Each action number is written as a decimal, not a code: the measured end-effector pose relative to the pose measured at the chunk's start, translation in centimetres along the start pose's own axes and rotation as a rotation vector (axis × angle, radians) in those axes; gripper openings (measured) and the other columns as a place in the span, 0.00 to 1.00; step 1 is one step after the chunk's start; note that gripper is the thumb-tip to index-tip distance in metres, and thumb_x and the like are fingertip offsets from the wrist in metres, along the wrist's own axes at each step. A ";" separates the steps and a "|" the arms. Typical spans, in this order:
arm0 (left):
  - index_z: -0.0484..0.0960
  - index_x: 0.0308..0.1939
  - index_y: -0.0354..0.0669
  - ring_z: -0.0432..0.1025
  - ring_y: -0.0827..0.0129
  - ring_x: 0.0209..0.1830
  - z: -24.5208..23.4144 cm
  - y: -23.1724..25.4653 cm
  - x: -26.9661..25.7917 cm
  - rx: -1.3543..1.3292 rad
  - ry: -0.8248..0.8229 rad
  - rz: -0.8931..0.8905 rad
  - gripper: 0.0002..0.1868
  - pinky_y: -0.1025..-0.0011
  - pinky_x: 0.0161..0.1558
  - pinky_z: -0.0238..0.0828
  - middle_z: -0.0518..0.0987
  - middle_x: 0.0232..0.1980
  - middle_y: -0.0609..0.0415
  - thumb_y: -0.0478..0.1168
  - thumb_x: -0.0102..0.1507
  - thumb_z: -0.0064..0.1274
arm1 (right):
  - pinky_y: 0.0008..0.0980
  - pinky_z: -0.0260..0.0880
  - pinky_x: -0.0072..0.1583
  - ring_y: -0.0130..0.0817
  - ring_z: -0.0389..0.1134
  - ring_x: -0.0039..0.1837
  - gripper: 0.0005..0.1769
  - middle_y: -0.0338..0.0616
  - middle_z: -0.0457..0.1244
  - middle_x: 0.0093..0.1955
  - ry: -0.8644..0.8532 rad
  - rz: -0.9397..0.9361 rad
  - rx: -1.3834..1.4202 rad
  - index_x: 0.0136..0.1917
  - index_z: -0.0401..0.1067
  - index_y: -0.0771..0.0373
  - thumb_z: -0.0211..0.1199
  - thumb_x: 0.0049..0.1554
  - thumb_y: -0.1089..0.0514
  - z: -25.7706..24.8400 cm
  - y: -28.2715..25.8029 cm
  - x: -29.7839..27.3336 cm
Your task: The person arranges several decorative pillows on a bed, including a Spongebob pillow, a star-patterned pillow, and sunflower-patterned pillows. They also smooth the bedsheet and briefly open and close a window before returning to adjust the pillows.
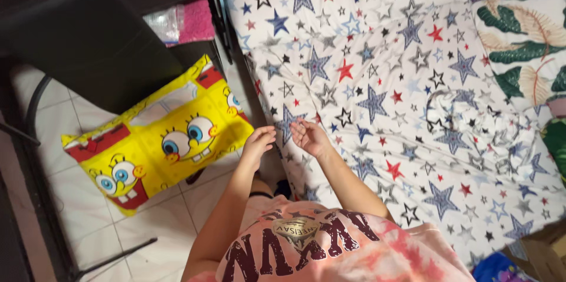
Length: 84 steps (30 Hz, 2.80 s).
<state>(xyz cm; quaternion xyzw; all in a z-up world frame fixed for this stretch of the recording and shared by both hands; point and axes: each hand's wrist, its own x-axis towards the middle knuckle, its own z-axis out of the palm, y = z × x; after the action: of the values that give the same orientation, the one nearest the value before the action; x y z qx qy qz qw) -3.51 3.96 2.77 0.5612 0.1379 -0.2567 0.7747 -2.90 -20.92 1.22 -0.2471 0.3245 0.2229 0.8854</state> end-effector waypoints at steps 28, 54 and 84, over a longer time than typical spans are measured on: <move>0.79 0.59 0.45 0.77 0.68 0.52 -4.0 5.5 12.4 -0.081 0.216 -0.070 0.19 0.69 0.52 0.72 0.83 0.55 0.54 0.45 0.66 0.53 | 0.38 0.71 0.54 0.37 0.72 0.52 0.13 0.42 0.72 0.52 -0.064 0.207 -0.187 0.59 0.71 0.55 0.53 0.63 0.57 8.4 -8.7 17.2; 0.79 0.54 0.44 0.75 0.70 0.40 9.7 -6.2 34.6 -0.385 0.525 -0.071 0.16 0.72 0.42 0.73 0.81 0.44 0.57 0.41 0.62 0.58 | 0.52 0.69 0.61 0.45 0.67 0.58 0.21 0.43 0.63 0.60 0.259 0.114 0.022 0.61 0.66 0.54 0.53 0.61 0.41 -0.3 -30.3 42.9; 0.74 0.59 0.36 0.74 0.56 0.49 6.9 1.6 42.4 -0.856 0.681 0.185 0.28 0.54 0.51 0.72 0.77 0.52 0.48 0.47 0.59 0.59 | 0.36 0.70 0.61 0.40 0.71 0.62 0.20 0.51 0.70 0.61 -0.416 -0.031 -1.376 0.60 0.76 0.67 0.57 0.64 0.49 6.4 -30.6 22.7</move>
<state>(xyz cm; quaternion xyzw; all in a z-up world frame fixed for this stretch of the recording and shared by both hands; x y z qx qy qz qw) 32.11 -12.49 -14.90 0.2573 0.4228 0.0873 0.8645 32.70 -35.71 -1.09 -0.7062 -0.0685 0.4067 0.5755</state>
